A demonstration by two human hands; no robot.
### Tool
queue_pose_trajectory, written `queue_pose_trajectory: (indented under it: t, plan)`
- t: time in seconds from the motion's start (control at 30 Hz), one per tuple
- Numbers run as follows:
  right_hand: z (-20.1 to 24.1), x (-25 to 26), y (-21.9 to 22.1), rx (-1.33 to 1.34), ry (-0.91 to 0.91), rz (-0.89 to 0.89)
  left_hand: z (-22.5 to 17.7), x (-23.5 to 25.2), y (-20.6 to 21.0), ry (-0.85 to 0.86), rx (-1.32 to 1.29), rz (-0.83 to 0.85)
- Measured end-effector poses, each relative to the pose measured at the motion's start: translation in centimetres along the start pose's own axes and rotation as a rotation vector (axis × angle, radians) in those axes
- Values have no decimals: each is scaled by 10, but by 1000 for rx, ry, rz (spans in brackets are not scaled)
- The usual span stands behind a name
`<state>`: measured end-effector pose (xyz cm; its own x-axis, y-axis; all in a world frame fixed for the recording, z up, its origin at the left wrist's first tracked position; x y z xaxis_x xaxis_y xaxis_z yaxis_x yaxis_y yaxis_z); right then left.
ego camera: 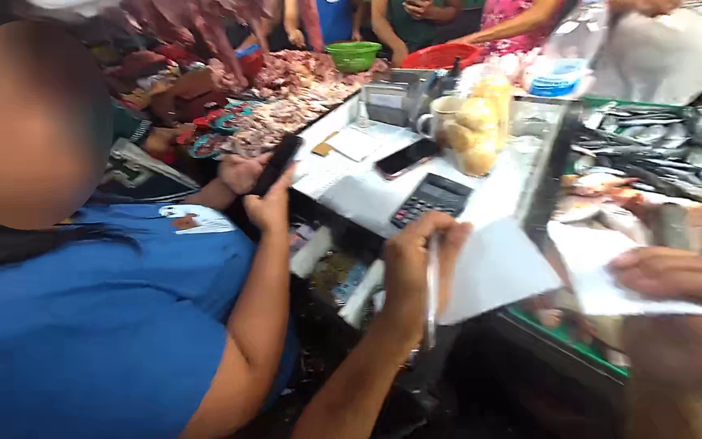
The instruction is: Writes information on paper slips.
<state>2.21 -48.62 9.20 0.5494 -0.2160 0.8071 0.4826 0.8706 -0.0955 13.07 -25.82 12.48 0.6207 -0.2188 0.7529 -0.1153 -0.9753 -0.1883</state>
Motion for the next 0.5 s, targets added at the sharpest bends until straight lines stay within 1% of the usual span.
queue_pose_trajectory:
  t: [0.07, 0.1, 0.17, 0.27, 0.33, 0.37, 0.4, 0.43, 0.47, 0.5]
  plan:
    - [-26, -1, -13, 117, 50, -5, -1, 4, 28, 29, 79, -4]
    - [-36, -2, -18, 155, 86, -24, -2, 5, 41, 71, 97, 20]
    - [-49, -4, -23, 149, 172, -34, -5, 6, 63, 157, 123, 108]
    - [-54, -10, -22, 37, 294, 31, -8, 7, 86, 225, 113, 257]
    - [-51, -18, -18, 20, 357, 48, -6, 13, 98, 248, 88, 356]
    - [-50, -23, -14, 20, 384, 21, -4, 17, 103, 264, 131, 404]
    - [-49, -28, -11, 16, 413, -15, -2, 20, 107, 285, 230, 432]
    - [-50, -34, -6, 10, 439, -58, -2, 24, 110, 300, 340, 428]
    - [-51, -39, -2, 7, 459, -97, -5, 28, 111, 312, 391, 388]
    - [-54, -42, 2, 6, 480, -125, -9, 33, 112, 322, 369, 314]
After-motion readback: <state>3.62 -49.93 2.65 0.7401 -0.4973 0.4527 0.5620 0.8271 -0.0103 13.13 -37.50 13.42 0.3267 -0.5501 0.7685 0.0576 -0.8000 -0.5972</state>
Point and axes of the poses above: each hand's wrist, its own x-axis towards the middle knuckle, its own y-axis out of the palm, z = x × y, the point moved 4 cm from there along x, towards the middle knuckle, and after that the axes turned 12 degrees about y, right-handed, at the moved point
